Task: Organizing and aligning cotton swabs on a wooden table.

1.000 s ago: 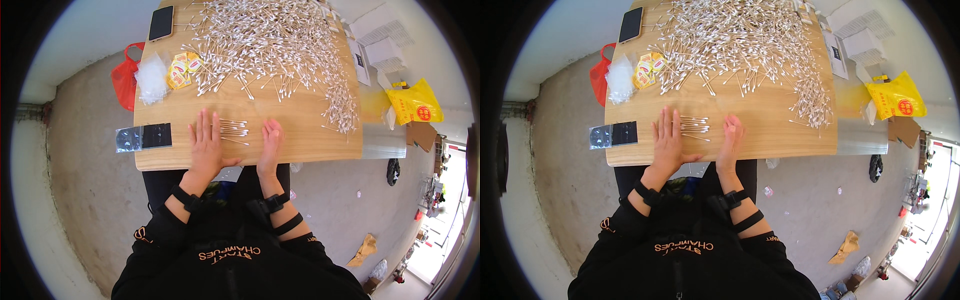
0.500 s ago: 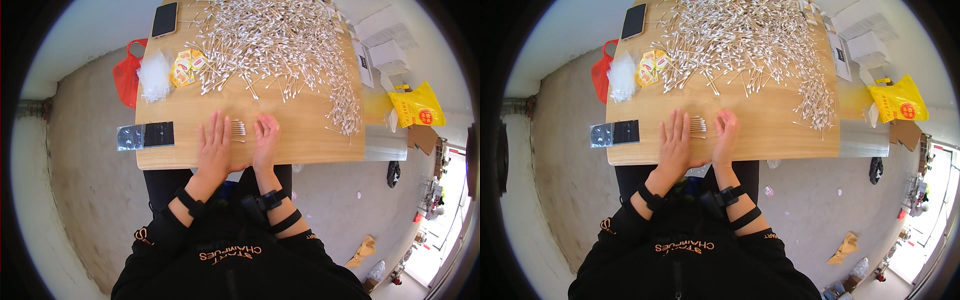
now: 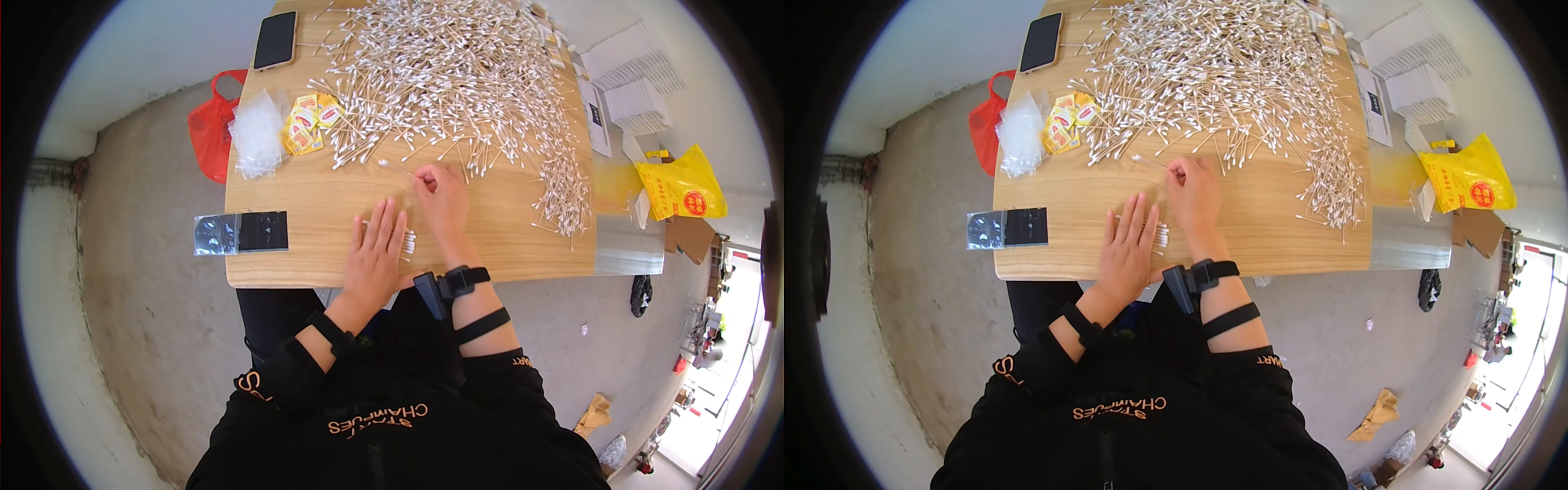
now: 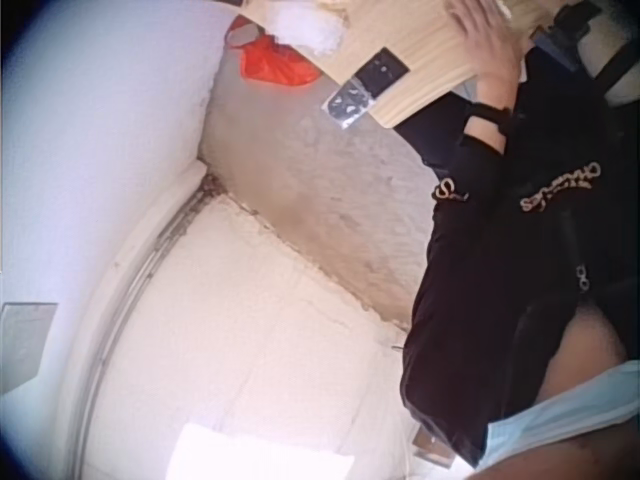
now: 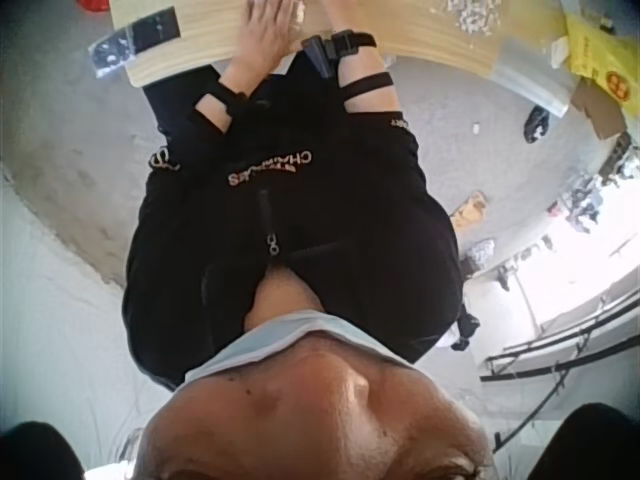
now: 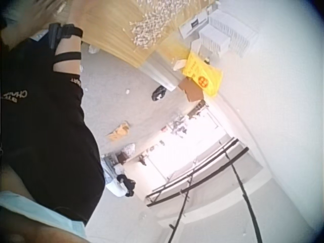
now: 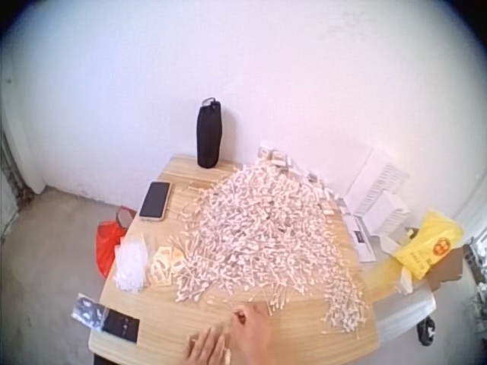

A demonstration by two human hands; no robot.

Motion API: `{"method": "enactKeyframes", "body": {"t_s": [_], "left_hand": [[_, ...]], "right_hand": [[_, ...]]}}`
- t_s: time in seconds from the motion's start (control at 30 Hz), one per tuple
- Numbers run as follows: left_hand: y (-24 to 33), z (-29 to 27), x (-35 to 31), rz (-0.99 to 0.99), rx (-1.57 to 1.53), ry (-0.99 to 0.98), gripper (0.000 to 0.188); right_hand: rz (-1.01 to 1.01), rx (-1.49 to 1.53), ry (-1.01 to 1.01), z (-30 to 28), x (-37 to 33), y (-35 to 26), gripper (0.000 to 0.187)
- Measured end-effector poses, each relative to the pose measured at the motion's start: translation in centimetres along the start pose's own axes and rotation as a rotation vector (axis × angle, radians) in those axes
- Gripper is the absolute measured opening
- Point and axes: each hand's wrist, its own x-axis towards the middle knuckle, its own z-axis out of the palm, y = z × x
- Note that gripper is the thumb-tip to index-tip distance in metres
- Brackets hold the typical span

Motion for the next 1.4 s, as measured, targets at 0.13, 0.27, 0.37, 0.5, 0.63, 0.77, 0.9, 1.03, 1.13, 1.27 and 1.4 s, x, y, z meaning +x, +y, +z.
{"method": "enactKeyframes", "body": {"t_s": [0.13,0.27,0.37,0.5,0.63,0.77,0.9,1.03,1.13,1.27,1.4], "left_hand": [[-0.7,1.3,0.6,-0.026,-0.141,0.186,0.102],[0.0,1.2,1.1,-0.020,-0.081,0.214,0.095],[-0.6,1.5,0.6,-0.019,-0.064,0.212,0.090],[-0.3,1.7,0.5,-0.005,-0.034,0.175,0.087],[-0.3,1.1,0.5,-0.029,-0.100,0.153,0.085],[-0.2,1.0,0.8,-0.026,-0.133,0.181,0.087],[-0.4,1.1,0.9,-0.018,-0.102,0.175,0.088],[-0.3,0.9,0.8,-0.024,-0.074,0.138,0.087],[-0.1,0.8,0.9,-0.024,-0.089,0.141,0.084],[0.2,0.7,1.0,-0.013,-0.098,0.175,0.080],[-0.2,0.8,0.9,-0.028,-0.086,0.167,0.079]], "right_hand": [[0.006,0.214,-0.280,-1.2,-2.2,1.2,0.016],[0.124,0.213,-0.001,0.1,-1.6,1.8,0.026],[0.016,-0.014,-0.002,0.6,1.2,-2.8,0.021],[-0.024,-0.128,0.045,1.4,3.0,-1.8,0.016],[0.048,0.067,0.057,1.1,0.5,-0.2,0.009],[0.056,0.171,-0.238,-1.8,-3.0,0.3,0.012],[0.038,-0.024,0.146,-1.6,-1.3,0.6,0.025],[0.244,-0.119,0.287,-0.8,2.3,-0.2,0.034],[0.284,-0.189,0.138,-0.5,5.0,-0.2,0.035],[0.140,-0.196,0.221,0.6,6.4,1.3,0.025],[0.101,-0.104,0.158,-0.1,4.5,2.4,0.013]]}}
